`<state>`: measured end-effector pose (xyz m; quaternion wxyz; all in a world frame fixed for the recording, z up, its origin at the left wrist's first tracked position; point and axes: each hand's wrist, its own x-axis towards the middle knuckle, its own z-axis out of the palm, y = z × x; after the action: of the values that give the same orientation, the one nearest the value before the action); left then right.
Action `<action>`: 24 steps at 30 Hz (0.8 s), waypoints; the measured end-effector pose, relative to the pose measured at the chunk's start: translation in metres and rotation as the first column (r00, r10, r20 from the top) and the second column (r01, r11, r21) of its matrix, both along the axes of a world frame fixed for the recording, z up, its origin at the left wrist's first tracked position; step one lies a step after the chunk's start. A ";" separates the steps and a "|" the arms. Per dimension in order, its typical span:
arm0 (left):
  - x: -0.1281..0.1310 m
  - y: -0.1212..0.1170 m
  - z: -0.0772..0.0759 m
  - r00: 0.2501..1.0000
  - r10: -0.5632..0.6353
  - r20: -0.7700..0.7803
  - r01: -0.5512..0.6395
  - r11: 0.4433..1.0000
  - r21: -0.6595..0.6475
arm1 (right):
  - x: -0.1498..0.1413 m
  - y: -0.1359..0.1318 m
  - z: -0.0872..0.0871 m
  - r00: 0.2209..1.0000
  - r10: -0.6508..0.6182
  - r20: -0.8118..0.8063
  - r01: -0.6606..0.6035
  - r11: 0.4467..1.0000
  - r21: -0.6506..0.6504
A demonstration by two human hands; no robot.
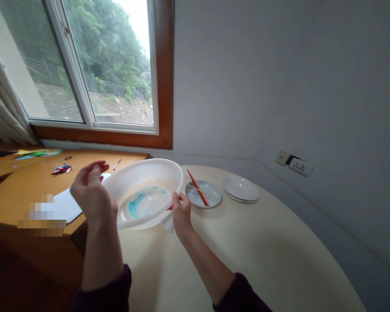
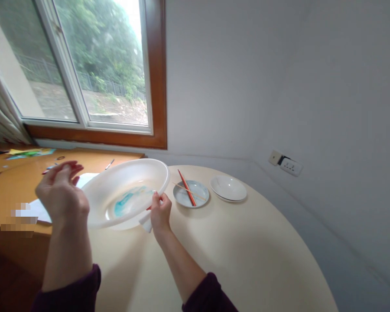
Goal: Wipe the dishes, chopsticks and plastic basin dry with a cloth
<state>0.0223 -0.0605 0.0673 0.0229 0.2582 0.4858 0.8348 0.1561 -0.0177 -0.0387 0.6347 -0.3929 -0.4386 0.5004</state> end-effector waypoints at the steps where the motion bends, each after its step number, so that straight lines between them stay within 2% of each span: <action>1: 0.000 0.000 0.000 1.000 -0.004 -0.001 0.004 1.000 0.000 | -0.001 0.001 -0.001 1.000 0.000 -0.010 0.000 1.000 -0.007; 7: 0.000 0.000 0.000 1.000 0.020 -0.009 -0.020 1.000 -0.022 | -0.002 0.006 -0.010 0.996 -0.012 -0.086 0.006 0.997 -0.073; 12: -0.001 0.001 0.001 1.000 0.015 0.021 -0.016 0.998 0.063 | -0.002 0.010 -0.014 0.992 -0.029 -0.121 0.016 0.994 -0.105; 24: -0.005 0.006 0.000 0.998 0.014 0.064 -0.021 0.993 0.113 | -0.016 0.022 -0.020 0.983 -0.048 -0.175 0.019 0.986 -0.168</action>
<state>0.0177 -0.0548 0.0675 0.0162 0.2281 0.4386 0.8691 0.1403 0.0046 -0.0582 0.6450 -0.4051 -0.3301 0.5575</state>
